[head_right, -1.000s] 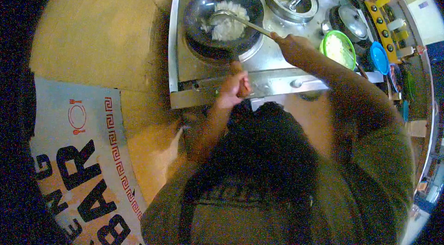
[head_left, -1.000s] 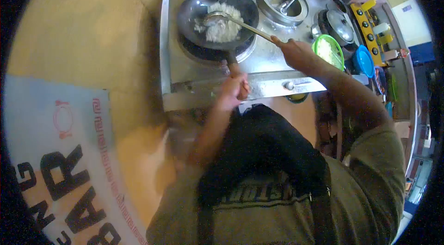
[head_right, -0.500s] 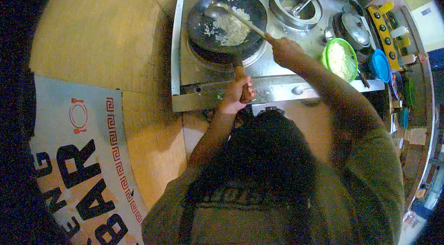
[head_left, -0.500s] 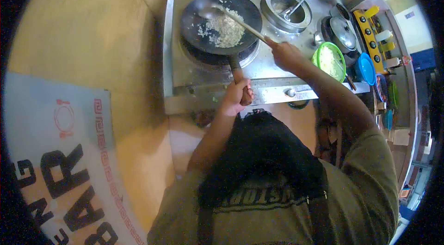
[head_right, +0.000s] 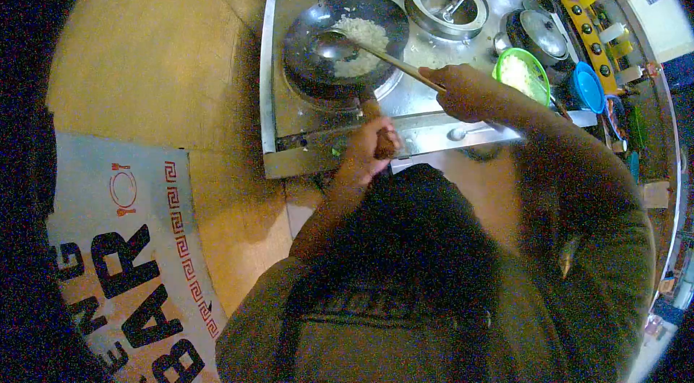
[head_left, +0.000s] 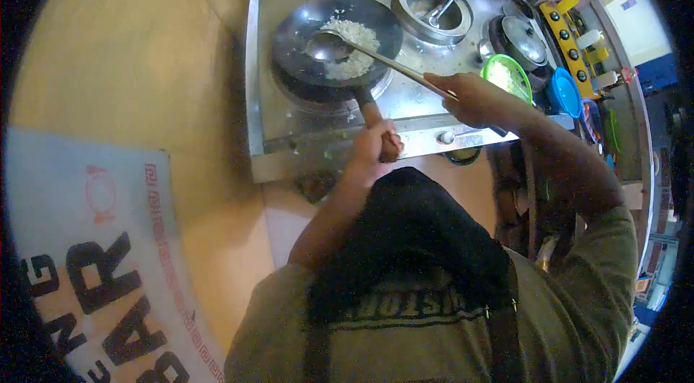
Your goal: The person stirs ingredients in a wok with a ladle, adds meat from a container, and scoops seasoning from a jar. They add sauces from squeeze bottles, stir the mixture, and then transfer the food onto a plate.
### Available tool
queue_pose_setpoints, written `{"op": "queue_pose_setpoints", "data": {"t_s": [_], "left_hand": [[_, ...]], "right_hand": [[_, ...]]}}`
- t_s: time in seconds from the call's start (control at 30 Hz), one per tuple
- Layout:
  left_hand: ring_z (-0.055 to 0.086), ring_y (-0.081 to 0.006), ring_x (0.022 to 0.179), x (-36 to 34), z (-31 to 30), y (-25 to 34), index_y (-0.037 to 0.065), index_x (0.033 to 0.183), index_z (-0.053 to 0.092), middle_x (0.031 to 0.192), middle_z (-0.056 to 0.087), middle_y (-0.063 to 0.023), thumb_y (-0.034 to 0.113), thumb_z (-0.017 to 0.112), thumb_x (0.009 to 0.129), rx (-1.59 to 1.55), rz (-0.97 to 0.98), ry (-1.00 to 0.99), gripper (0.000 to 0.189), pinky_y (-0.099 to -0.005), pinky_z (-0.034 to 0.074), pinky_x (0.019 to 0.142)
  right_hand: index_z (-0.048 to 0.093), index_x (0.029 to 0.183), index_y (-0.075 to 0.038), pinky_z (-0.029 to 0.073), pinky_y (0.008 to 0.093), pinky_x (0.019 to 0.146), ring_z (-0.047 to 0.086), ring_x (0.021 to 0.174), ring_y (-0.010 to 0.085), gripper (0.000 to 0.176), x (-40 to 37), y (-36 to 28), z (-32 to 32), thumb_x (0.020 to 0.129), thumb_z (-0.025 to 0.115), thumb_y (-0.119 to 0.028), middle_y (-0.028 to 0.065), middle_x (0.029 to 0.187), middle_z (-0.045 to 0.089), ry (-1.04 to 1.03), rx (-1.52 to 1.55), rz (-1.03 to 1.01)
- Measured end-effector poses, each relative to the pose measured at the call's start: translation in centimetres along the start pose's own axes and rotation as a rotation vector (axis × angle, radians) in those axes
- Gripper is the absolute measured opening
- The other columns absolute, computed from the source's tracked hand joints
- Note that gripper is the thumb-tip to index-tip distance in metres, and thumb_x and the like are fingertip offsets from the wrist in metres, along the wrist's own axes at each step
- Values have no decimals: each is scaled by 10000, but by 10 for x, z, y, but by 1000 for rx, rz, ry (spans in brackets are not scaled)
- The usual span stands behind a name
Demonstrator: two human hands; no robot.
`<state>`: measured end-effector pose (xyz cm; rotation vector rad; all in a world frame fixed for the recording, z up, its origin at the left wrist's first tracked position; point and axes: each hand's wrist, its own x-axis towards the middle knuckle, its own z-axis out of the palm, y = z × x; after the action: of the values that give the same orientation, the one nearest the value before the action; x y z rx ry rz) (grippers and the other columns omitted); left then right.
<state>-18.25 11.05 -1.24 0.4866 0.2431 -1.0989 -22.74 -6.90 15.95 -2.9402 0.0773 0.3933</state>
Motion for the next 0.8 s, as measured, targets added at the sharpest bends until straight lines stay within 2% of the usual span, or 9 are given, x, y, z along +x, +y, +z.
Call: {"op": "queue_pose_setpoints", "data": {"t_s": [0.13, 0.23, 0.33, 0.4, 0.43, 0.57, 0.7, 0.77, 0.8], "left_hand": [[478, -167, 491, 17, -15, 3, 54, 724, 470, 618, 486, -53, 106, 546, 810, 15, 28, 39, 125, -314, 430, 499], [476, -154, 497, 21, -21, 4, 74, 727, 477, 609, 483, -30, 114, 545, 813, 40, 6, 10, 116, -322, 424, 507], [474, -150, 491, 26, -44, 3, 73, 732, 477, 598, 473, -26, 116, 545, 818, 59, 19, 25, 118, -321, 425, 498], [475, -157, 481, 31, -51, 7, 55, 737, 469, 581, 456, -37, 103, 540, 822, 73, 14, 44, 120, -322, 430, 485], [474, -152, 478, 28, -49, 9, 56, 746, 471, 585, 461, -37, 106, 542, 823, 68, 13, 62, 116, -321, 431, 478], [473, -142, 479, 26, -54, 12, 63, 771, 467, 586, 459, -34, 118, 551, 830, 139, 18, 110, 116, -314, 429, 455], [474, -128, 485, 32, -55, 7, 86, 749, 474, 590, 458, -20, 163, 565, 838, 187, -10, 173, 149, -301, 408, 440], [507, -156, 525, 43, -95, 17, 125, 746, 513, 647, 533, -32, 337, 564, 838, 538, -117, 140, 237, -324, 455, 498], [537, -209, 596, 44, -105, 20, 111, 815, 554, 691, 556, -42, 452, 560, 820, 660, -135, 278, 341, -367, 462, 548]], "right_hand": [[375, 1320, -110, 480, 424, 656, 617, 716, 332, 583, -28, -8, -21, 752, 495, -52, 236, 747, 587, -212, -54, 2], [325, 1337, -66, 495, 367, 539, 611, 661, 267, 616, -27, 14, 12, 755, 528, -58, 148, 741, 583, -83, -469, 9], [377, 1265, -19, 491, 391, 451, 602, 542, 264, 437, 29, 48, 70, 844, 430, -124, 134, 644, 584, 146, -368, -13], [365, 1264, 12, 484, 386, 420, 588, 493, 255, 438, 38, 51, 94, 855, 426, -134, 126, 645, 587, 289, -451, -194], [371, 1250, 33, 479, 381, 406, 586, 482, 252, 425, 31, 34, 77, 860, 417, -129, 119, 636, 579, 100, -374, -87], [325, 1292, 19, 498, 362, 440, 604, 545, 256, 468, -14, 23, 66, 855, 415, -124, 124, 665, 584, -81, -427, -53], [266, 1355, -98, 493, 435, 533, 606, 616, 330, 584, 57, 34, 150, 798, 423, -23, 201, 754, 587, 155, -33, 122], [342, 1326, -110, 491, 455, 655, 608, 760, 340, 560, 76, 25, 180, 780, 455, -65, 200, 854, 590, 55, 75, 126], [426, 1280, -139, 486, 455, 662, 605, 766, 332, 512, 65, 12, 173, 772, 471, -91, 179, 865, 594, 180, 169, 133]]}}
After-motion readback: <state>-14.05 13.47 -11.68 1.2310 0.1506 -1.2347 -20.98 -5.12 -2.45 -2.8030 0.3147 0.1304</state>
